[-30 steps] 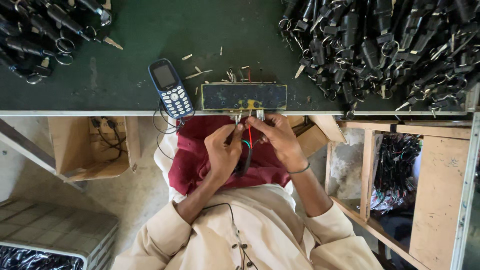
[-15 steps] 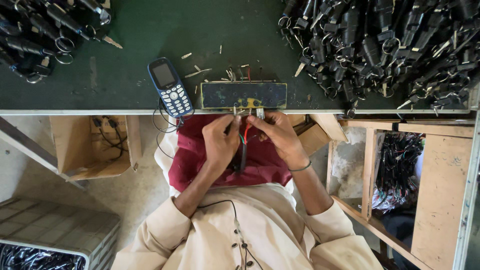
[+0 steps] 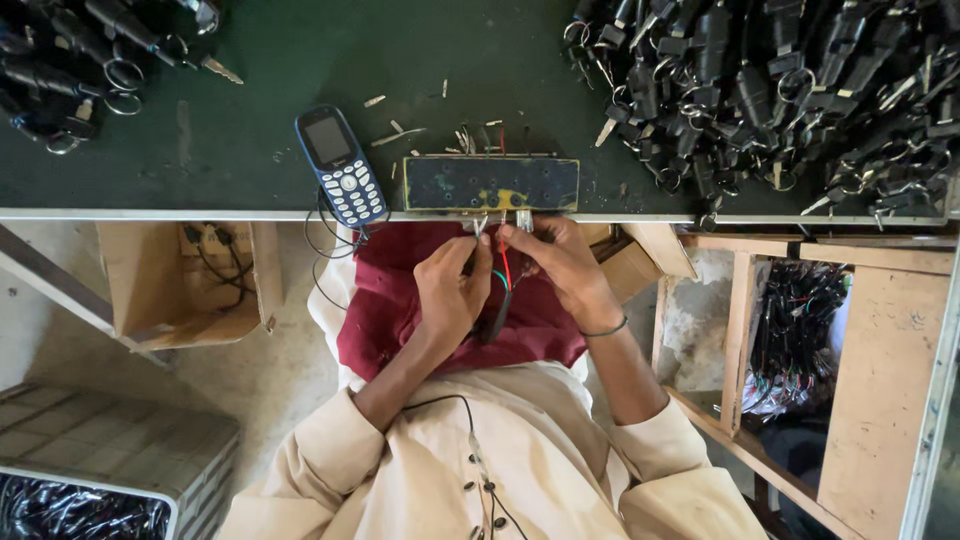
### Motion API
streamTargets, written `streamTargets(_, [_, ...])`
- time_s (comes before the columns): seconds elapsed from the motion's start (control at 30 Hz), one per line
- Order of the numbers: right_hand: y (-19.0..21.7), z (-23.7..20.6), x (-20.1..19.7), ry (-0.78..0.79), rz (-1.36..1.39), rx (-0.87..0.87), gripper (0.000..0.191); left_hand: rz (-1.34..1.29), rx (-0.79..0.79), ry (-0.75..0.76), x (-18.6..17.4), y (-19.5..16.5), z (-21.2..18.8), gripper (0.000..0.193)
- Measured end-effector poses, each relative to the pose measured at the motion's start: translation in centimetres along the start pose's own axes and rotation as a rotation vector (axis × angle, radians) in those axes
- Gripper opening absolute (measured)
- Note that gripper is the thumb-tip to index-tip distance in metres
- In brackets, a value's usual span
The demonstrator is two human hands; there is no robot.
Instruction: The person sits at a workbench and tests black cable assemblies one at a time, holding a handheld electrical tester and touching its probes to the wire ends and connectors. They pick each cable from a pile on the bench, connect and separate the wire ends, and set tested cables aside.
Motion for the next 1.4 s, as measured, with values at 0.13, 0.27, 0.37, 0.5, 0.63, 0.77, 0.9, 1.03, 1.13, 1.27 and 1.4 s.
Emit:
streamTargets(0.13, [0.3,0.1,0.0,-0.001,-0.011,-0.038,0.018,0.041,-0.011,-0.002,0.2,0.3,0.1,0.016])
streamTargets(0.27, [0.2,0.0,0.1,0.007,-0.017,-0.014,0.020,0.040,-0.010,-0.008,0.3,0.2,-0.1,0.017])
streamTargets(0.37, [0.4,-0.1,0.4,0.032,-0.003,-0.022,0.022,0.035,-0.002,0.013,0.6,0.3,-0.2,0.020])
streamTargets(0.5, [0.7,-0.2,0.4,0.031,-0.025,-0.034,0.024,0.034,-0.011,0.040,1.0,0.7,-0.1,0.020])
streamTargets(0.63, [1.0,-0.3,0.6,0.035,-0.018,-0.033,0.024,0.083,0.011,0.005,0.8,0.4,0.1,0.024])
streamTargets(0.77, [1.0,-0.3,0.4,0.020,-0.036,-0.011,0.024,0.065,0.002,0.019,0.8,0.2,0.2,0.020])
streamTargets(0.9, [0.8,-0.2,0.4,0.039,0.025,-0.013,0.023,0.044,0.062,0.091,1.2,-0.4,0.9,0.015])
streamTargets(1.03, [0.2,0.1,0.0,0.009,0.005,-0.009,0.022,0.064,-0.002,0.097,1.1,0.4,1.4,0.018])
streamTargets(1.13, [0.0,0.3,-0.1,0.010,0.015,-0.008,0.022,0.138,-0.076,0.077,0.3,1.3,1.2,0.023])
streamTargets(1.27, [0.1,0.3,-0.1,0.011,-0.002,-0.018,0.021,0.168,-0.084,0.144,-0.1,1.7,0.8,0.022])
streamTargets(1.4, [0.4,0.3,0.1,0.030,0.007,-0.028,0.021,0.153,-0.094,0.160,0.0,2.1,0.8,0.024])
Point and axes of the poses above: each hand's wrist, its own z-axis towards the middle knuckle, its own x-axis out of the palm, y = z × x, the point moved 10 cm from there along z, towards the middle knuckle, and after that the axes turned 7 degrees about -y, right-handed, at the moved point
